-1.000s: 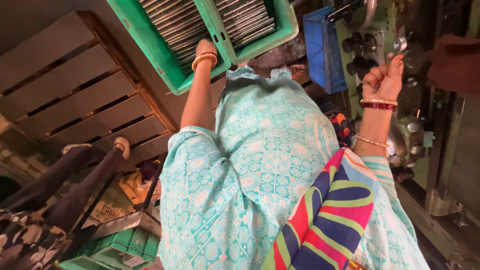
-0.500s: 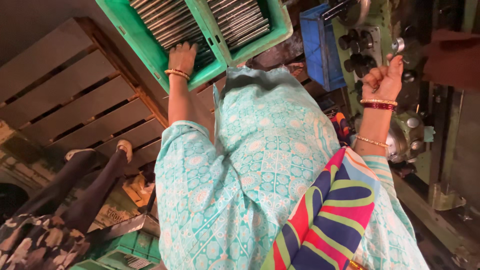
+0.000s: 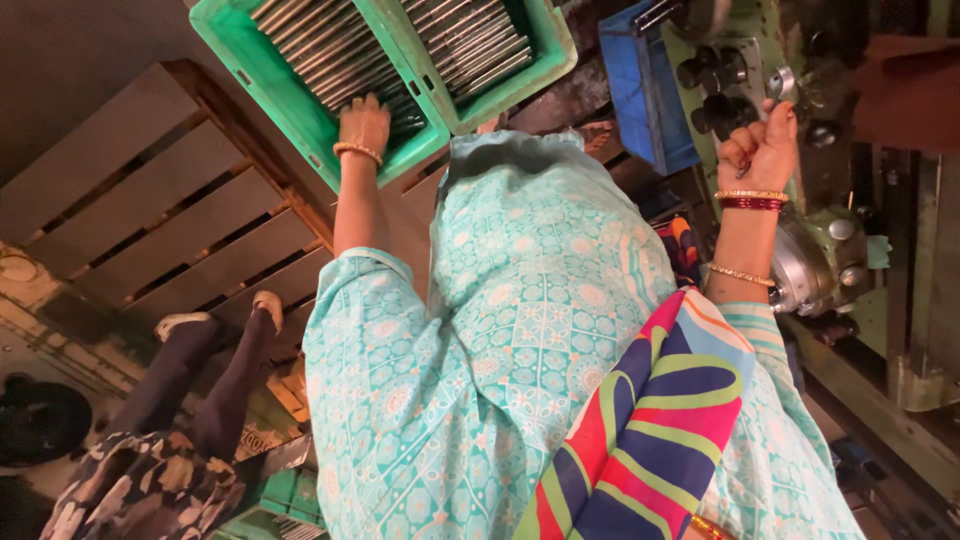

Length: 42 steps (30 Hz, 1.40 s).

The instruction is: The person repeatedly picks up metal rods from a green crate, inserts them into a grinding machine, and operates the machine's levers to process each rod. The person then removes the processed rods and places them back into the crate.

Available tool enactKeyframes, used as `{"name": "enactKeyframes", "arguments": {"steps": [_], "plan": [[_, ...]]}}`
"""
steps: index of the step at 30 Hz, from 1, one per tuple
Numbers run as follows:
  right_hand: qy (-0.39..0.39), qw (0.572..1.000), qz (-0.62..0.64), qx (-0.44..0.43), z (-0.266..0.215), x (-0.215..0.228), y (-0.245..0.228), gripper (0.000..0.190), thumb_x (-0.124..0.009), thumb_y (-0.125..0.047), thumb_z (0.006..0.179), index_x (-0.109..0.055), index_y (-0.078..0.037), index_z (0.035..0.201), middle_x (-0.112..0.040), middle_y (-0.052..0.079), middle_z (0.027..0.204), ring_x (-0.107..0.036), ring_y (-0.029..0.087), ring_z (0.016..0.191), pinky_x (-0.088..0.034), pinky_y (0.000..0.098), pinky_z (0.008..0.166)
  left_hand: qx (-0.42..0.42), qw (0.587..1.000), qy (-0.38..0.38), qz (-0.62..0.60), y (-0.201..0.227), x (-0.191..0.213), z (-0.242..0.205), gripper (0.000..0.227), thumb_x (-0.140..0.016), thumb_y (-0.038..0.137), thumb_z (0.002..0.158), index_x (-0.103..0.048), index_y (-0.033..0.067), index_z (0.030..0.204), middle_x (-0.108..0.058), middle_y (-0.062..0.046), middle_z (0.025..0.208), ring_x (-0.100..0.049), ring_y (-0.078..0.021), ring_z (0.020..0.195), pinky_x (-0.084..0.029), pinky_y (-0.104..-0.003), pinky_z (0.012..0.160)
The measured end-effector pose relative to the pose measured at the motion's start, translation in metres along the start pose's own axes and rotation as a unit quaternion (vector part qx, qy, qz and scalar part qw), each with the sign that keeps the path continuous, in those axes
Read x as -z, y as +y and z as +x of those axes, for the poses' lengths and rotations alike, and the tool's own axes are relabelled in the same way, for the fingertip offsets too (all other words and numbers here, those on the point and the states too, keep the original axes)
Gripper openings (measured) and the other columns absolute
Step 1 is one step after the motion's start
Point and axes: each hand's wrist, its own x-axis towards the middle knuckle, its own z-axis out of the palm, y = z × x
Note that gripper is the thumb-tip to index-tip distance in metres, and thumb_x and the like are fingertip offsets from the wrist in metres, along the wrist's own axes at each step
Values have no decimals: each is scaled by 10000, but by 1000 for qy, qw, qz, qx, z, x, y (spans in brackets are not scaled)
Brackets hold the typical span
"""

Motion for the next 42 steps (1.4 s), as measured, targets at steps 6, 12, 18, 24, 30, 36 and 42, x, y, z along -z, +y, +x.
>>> {"name": "enactKeyframes", "arguments": {"steps": [6,12,18,24,30,36,42], "plan": [[24,1000,18,-3,-3,-10,1,264,-712,-351,1079,-595,-128,1154,-278,-52,710,-240,72,581,-213,231,505,31,998,13,-62,-4,5,-6,250,-545,108,912,-711,108,1098,-668,-137,1103,-655,-356,1018,-538,-501,849],[44,999,14,0,-8,-23,3,252,-701,-366,1061,-602,-134,1078,-272,-57,664,-231,71,543,-202,237,467,45,996,-16,-71,2,33,-7,238,-527,128,949,-727,117,1078,-671,-164,1114,-650,-394,1038,-555,-492,808],[39,999,29,-3,-13,-23,4,241,-660,-356,1072,-601,-122,1060,-263,-58,646,-230,66,526,-197,227,453,64,980,-159,-101,5,53,-7,283,-508,102,943,-735,110,1111,-706,-190,1191,-674,-405,1115,-564,-510,894],[54,998,26,-4,-13,-20,11,234,-653,-353,1085,-586,-130,1068,-263,-59,654,-255,69,548,-223,228,473,116,962,-124,-211,0,56,-11,292,-449,154,1044,-679,74,1205,-679,-259,1162,-654,-458,1072,-530,-548,886],[52,998,24,1,-9,-24,6,233,-639,-359,1075,-582,-133,1062,-257,-58,636,-244,70,524,-224,226,456,147,930,14,-335,-13,105,-9,245,-574,278,1007,-744,127,1099,-728,-193,1078,-686,-430,992,-555,-518,858],[32,999,23,-15,-4,-39,4,222,-632,-346,1078,-581,-132,1047,-261,-61,625,-243,67,516,-220,224,450,120,862,33,-491,-75,233,-22,167,-754,203,888,-779,58,968,-746,-110,844,-687,-211,680,-547,-354,595],[-24,991,103,-84,-3,-80,7,220,-662,-331,1074,-609,-118,1061,-298,-71,652,-265,64,545,-243,218,467,-61,513,129,-847,-19,307,41,321,-648,282,1149,-607,33,951,-613,-26,772,-531,-126,708,-411,-266,618]]}}
